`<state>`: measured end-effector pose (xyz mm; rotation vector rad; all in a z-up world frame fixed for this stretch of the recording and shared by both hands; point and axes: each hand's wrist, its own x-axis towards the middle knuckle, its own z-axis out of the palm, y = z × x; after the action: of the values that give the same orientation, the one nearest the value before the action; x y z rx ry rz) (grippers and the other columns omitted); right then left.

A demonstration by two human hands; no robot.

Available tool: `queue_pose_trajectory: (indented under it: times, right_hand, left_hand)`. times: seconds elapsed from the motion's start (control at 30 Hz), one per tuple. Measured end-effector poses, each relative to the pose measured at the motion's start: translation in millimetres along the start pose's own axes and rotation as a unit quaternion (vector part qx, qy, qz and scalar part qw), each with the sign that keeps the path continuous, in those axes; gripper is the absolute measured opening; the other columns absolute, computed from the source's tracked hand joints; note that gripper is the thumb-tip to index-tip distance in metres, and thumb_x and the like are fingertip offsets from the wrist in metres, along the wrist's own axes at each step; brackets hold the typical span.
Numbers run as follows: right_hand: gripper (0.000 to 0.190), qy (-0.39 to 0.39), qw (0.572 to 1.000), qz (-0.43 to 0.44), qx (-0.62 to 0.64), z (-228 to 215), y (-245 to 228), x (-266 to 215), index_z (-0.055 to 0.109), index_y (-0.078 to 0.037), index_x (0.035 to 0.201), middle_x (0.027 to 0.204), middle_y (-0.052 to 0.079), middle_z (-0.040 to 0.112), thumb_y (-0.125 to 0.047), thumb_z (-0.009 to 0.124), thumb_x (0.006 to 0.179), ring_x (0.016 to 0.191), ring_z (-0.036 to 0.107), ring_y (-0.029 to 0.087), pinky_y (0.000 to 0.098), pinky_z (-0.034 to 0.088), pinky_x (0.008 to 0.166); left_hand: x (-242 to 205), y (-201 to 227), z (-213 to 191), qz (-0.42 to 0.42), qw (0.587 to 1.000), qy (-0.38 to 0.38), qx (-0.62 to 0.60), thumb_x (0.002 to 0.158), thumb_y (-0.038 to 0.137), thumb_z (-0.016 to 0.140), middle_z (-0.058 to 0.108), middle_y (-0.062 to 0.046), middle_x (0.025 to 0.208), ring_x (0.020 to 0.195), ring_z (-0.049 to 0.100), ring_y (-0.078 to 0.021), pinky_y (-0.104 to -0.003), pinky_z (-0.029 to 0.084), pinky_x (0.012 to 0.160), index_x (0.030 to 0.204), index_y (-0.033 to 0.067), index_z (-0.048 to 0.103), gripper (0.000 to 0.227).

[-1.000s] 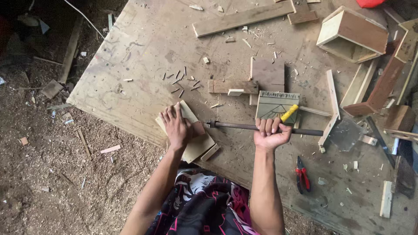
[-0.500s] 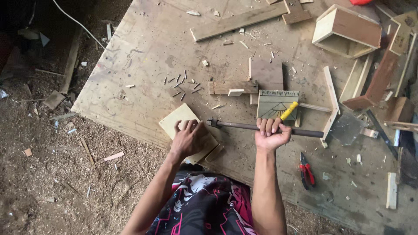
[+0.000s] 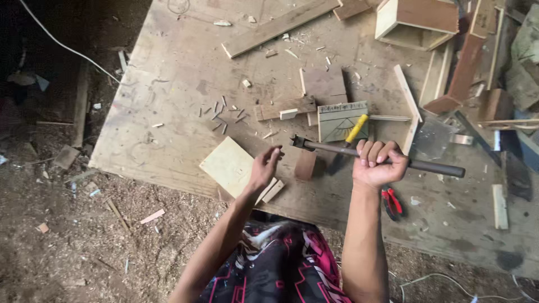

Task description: The person repeatedly hammers nails into a small wooden box on a workbench. They pick up nails from the table, position them on the box, and strike them with a hammer. The box remains on the workbench throughout the clip.

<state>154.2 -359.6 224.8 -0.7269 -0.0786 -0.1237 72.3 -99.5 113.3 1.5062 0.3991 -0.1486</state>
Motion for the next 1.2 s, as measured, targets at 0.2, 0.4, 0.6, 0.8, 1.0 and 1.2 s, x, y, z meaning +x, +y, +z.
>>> queue_pose_trajectory:
  times: [0.2,0.4,0.6,0.8,1.0,1.2]
  right_hand:
    - [0.029,-0.070,0.995,0.005,-0.071,-0.8,-20.1,3.1,0.036,-0.012,0.067,0.051,0.003,0.032,-0.026,0.048,0.090,0.043,0.027,0.017,0.0359,0.030,0.059]
    - [0.025,-0.105,0.987,0.023,-0.119,-4.4,-21.4,-5.6,0.035,-0.011,0.066,0.050,0.004,0.032,-0.020,0.048,0.087,0.044,0.027,0.017,0.0365,0.030,0.056]
    - [0.028,-0.146,0.980,-0.010,-0.135,6.6,4.8,-22.9,0.036,-0.011,0.065,0.050,0.003,0.031,-0.018,0.049,0.089,0.042,0.026,0.015,0.0303,0.031,0.049]
    - [0.048,-0.018,0.997,-0.047,-0.055,6.8,45.4,-33.1,0.045,-0.008,0.079,0.063,0.003,0.041,-0.041,0.043,0.114,0.058,0.040,0.016,0.0322,0.038,0.064]
    - [0.026,-0.011,0.997,0.000,-0.073,-1.8,55.9,-55.6,0.057,-0.007,0.101,0.103,0.007,0.054,-0.031,0.049,0.109,0.106,0.052,0.022,0.0415,0.041,0.108]
    - [0.023,-0.220,0.807,-0.024,-0.548,-49.4,13.0,-84.6,0.061,-0.008,0.118,0.133,0.018,0.050,-0.007,0.058,0.094,0.131,0.050,0.031,0.0433,0.040,0.110]
  left_hand:
    - [8.5,11.1,28.7,-0.054,0.998,-0.022,-0.018,0.098,0.030,0.070,0.079,-0.010,0.102,0.092,0.072,-0.0143,-0.030,0.060,0.086,0.125,0.0031,0.076,0.039]
    - [-8.1,-13.1,46.5,-0.044,0.997,-0.027,-0.062,0.097,0.027,0.070,0.077,-0.005,0.096,0.085,0.068,-0.0092,-0.029,0.058,0.082,0.113,0.0007,0.076,0.031]
    - [-15.1,-51.0,56.9,-0.125,0.948,0.065,-0.284,0.098,0.028,0.063,0.071,0.001,0.084,0.073,0.066,-0.0106,-0.027,0.057,0.070,0.098,0.0046,0.069,0.025]
    - [-21.9,-82.1,2.5,-0.133,0.959,0.249,-0.014,0.100,0.032,0.066,0.073,-0.009,0.087,0.073,0.065,-0.0170,-0.034,0.055,0.069,0.102,0.0019,0.074,0.031]
    - [-18.6,-65.8,-56.0,-0.102,0.939,0.208,0.256,0.092,0.033,0.070,0.078,-0.018,0.094,0.088,0.076,-0.0291,-0.039,0.059,0.083,0.101,0.0025,0.078,0.033]
    - [-13.0,-31.8,-68.2,-0.088,0.920,0.225,0.308,0.091,0.028,0.069,0.077,-0.019,0.090,0.086,0.075,-0.0347,-0.042,0.058,0.080,0.104,0.0066,0.076,0.026]
